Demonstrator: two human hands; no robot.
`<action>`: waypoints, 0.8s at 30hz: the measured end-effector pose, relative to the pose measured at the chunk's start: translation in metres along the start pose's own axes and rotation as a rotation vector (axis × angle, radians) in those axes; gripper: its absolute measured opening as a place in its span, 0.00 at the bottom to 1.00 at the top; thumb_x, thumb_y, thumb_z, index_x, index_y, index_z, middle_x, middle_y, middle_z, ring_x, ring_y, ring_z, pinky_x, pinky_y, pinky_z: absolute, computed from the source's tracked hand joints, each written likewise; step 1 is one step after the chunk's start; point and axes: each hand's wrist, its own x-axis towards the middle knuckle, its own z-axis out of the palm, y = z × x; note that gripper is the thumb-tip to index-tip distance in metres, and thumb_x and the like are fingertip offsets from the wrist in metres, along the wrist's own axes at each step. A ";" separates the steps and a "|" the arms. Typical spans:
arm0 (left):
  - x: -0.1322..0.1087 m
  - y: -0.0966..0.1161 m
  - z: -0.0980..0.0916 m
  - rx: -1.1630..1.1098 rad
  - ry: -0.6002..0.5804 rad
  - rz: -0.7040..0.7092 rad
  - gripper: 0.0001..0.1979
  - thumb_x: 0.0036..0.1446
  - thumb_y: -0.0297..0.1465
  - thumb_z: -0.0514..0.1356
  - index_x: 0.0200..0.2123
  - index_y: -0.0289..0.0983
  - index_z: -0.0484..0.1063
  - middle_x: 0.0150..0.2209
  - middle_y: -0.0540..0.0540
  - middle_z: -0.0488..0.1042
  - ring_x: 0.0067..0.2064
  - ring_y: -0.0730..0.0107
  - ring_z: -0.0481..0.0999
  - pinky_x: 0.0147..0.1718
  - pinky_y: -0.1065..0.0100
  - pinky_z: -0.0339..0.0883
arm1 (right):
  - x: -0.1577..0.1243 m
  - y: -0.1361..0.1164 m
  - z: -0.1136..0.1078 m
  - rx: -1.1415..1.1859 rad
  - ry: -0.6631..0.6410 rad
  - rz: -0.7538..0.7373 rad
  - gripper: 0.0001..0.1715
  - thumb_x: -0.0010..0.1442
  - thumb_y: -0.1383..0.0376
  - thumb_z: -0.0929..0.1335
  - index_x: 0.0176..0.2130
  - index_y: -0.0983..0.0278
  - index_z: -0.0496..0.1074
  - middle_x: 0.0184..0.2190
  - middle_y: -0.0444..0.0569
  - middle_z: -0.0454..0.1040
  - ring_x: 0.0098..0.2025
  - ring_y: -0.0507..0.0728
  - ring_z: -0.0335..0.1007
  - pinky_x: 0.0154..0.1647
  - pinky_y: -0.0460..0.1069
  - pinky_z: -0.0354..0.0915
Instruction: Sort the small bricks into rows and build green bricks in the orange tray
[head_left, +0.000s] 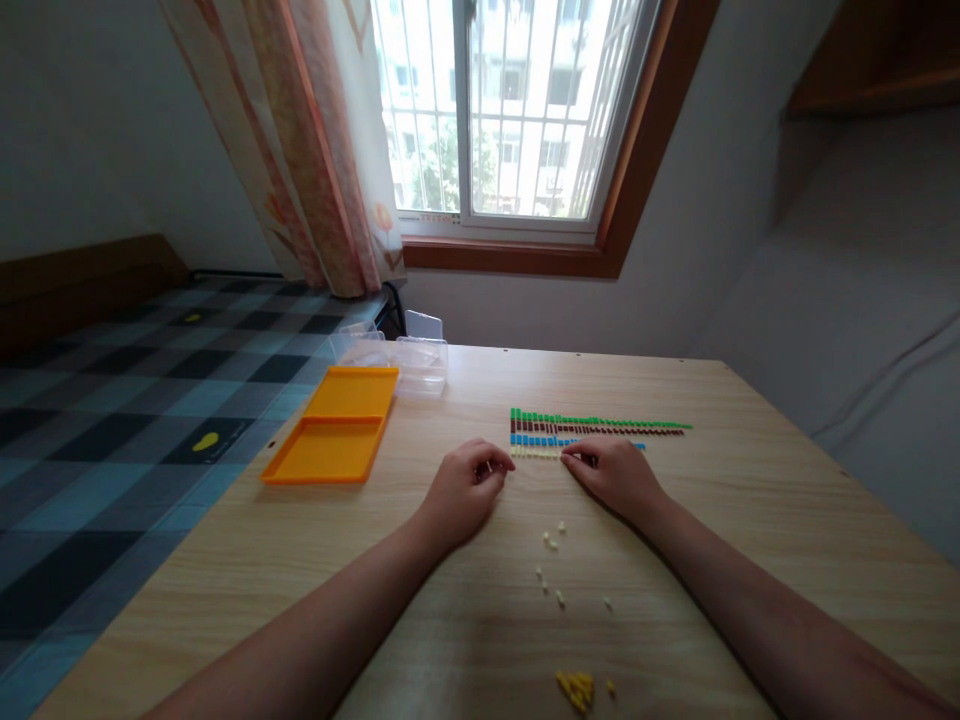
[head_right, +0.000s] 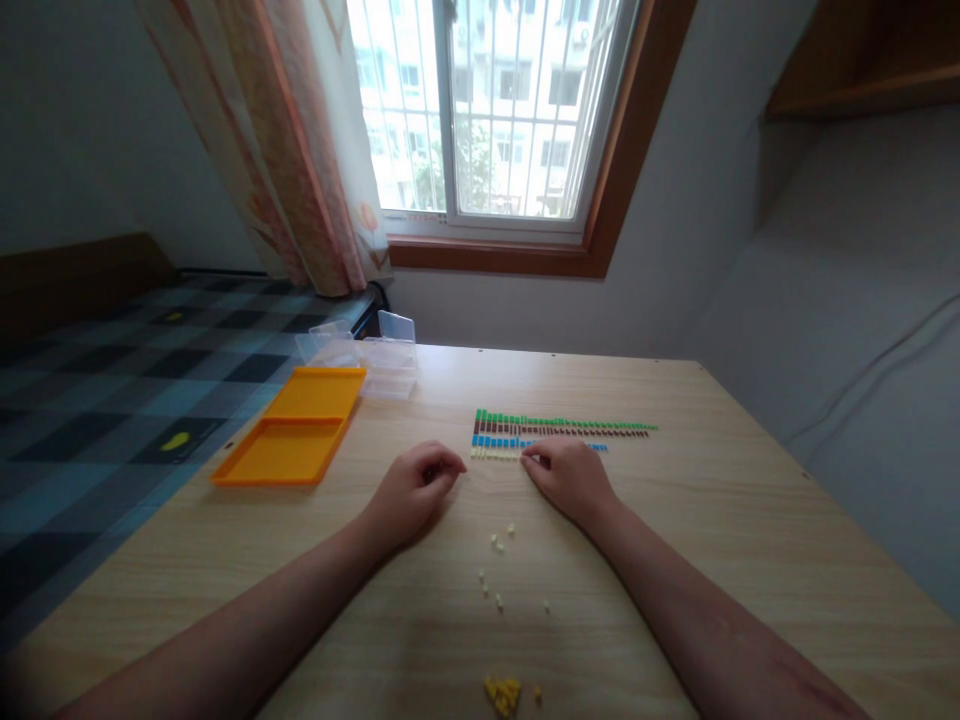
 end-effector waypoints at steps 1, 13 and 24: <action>0.000 0.000 0.000 0.003 0.000 0.000 0.11 0.52 0.20 0.58 0.30 0.36 0.79 0.30 0.48 0.75 0.31 0.71 0.71 0.32 0.70 0.63 | 0.000 0.000 0.000 0.005 0.000 -0.003 0.11 0.63 0.63 0.68 0.37 0.58 0.83 0.35 0.48 0.83 0.36 0.58 0.77 0.41 0.50 0.68; 0.000 0.002 -0.001 0.004 0.001 0.009 0.11 0.53 0.19 0.58 0.30 0.36 0.79 0.31 0.48 0.76 0.32 0.71 0.71 0.33 0.69 0.63 | -0.003 -0.003 -0.002 0.123 0.092 -0.024 0.11 0.63 0.61 0.69 0.37 0.61 0.82 0.27 0.48 0.77 0.29 0.55 0.69 0.33 0.49 0.62; 0.001 -0.002 0.000 0.001 -0.002 0.015 0.10 0.53 0.19 0.58 0.31 0.36 0.79 0.30 0.48 0.76 0.32 0.71 0.72 0.33 0.70 0.63 | -0.007 -0.017 -0.024 0.464 -0.449 -0.323 0.05 0.55 0.65 0.74 0.33 0.64 0.81 0.24 0.43 0.73 0.27 0.51 0.66 0.30 0.45 0.59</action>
